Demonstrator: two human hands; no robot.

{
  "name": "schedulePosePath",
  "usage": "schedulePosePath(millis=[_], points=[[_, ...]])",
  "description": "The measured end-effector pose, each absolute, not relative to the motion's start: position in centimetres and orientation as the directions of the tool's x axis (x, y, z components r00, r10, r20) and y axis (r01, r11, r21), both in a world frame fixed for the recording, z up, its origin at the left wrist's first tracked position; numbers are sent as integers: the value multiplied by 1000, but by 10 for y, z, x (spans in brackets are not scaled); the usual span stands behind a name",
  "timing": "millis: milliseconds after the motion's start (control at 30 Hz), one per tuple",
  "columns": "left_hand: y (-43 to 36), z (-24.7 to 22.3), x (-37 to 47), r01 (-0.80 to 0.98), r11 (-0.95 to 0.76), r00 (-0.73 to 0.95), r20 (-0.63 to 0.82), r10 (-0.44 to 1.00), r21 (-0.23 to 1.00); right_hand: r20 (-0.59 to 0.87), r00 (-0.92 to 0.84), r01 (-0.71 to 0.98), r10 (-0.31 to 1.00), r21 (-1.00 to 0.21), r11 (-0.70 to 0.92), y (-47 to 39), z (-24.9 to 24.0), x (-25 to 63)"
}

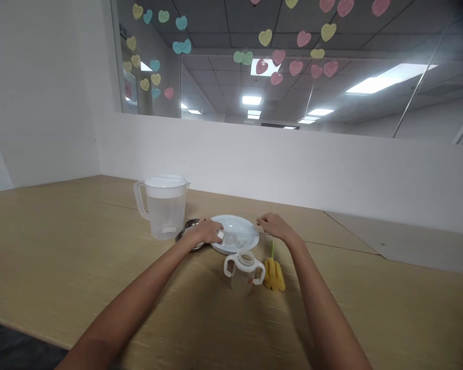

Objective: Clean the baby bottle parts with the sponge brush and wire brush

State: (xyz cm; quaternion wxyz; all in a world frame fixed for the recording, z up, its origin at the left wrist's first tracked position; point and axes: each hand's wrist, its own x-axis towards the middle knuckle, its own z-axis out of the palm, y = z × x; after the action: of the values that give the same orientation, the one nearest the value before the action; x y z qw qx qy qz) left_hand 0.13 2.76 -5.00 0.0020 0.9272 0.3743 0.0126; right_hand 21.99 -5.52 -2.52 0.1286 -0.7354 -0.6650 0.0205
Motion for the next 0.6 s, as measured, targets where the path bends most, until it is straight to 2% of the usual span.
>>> schedulePosePath(millis=[200,433,600], points=[[29,-42,-5,687,-726,725,42,687,25,3,272,920,962,-295,-259,-48,-47,259],[24,-4,-28,717,-692,662,230,713,85,-305,312,815,900,-400,-419,-37,-90,271],[24,2,-32,709,-698,661,251,707,99,-348,299,771,888,-461,-440,-37,-105,278]])
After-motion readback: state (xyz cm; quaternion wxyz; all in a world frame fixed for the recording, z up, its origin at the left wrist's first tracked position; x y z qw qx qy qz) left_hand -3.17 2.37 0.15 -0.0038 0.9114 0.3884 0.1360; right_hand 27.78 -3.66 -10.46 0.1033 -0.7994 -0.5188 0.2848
